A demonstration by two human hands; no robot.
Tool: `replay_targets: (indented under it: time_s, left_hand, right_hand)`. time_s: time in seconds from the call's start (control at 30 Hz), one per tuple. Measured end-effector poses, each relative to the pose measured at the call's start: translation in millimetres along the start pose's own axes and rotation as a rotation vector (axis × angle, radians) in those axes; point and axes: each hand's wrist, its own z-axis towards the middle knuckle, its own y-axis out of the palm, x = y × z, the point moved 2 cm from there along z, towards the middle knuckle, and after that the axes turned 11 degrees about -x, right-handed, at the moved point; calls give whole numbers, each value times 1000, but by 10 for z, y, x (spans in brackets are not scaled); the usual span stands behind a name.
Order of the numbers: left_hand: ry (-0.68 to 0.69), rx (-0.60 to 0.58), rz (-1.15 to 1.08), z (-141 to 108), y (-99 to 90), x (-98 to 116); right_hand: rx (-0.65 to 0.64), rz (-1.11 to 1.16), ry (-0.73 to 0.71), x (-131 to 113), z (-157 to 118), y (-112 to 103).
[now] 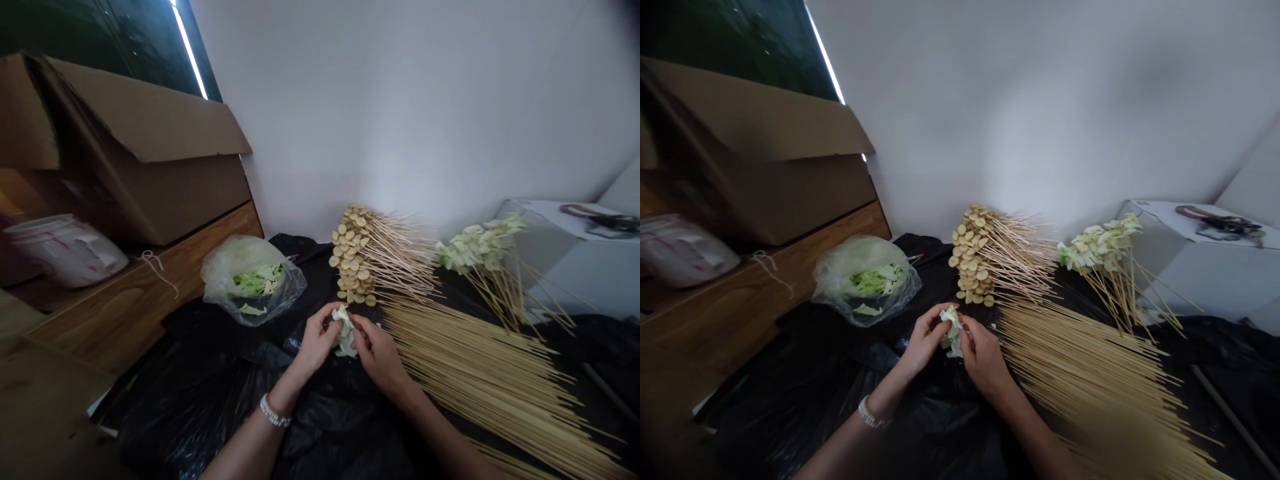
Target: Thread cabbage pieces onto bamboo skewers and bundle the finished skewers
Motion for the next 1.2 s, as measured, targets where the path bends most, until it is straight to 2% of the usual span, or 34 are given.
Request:
replay_targets:
  time_s: [0.13, 0.2, 0.27, 0.4, 0.5, 0.6, 0.73, 0.87, 1.0, 1.1, 1.2]
  left_hand:
    - [10, 8, 112, -21, 9, -36]
    - [19, 2, 120, -21, 7, -36]
    - [8, -13, 29, -11, 0, -34]
    - [-24, -36, -295, 25, -16, -13]
    - [-60, -23, -480, 38, -35, 15]
    - [-137, -36, -615, 40, -47, 27]
    - [-219, -48, -735, 48, -40, -3]
    - [-275, -7, -593, 43, -6, -49]
    - [-276, -29, -499, 32, 17, -63]
    - [-280, 38, -531, 40, -17, -73]
    - [-313, 74, -667, 49, -50, -79]
  right_hand:
    - [12, -109, 38, -20, -8, -24]
    - [10, -90, 89, -20, -3, -58]
    - [2, 13, 147, -12, 8, -97]
    - [1, 268, 223, 5, 26, -132]
    - [3, 301, 219, 6, 28, -118]
    - [24, 167, 173, 7, 25, -113]
    - [142, -57, -54, 24, 12, -134]
    - [212, -223, -176, 81, -25, -97]
    - [181, -340, -216, 56, -25, -78]
    - [131, -411, -202, 44, 21, -242]
    - [90, -490, -51, 161, 64, -593]
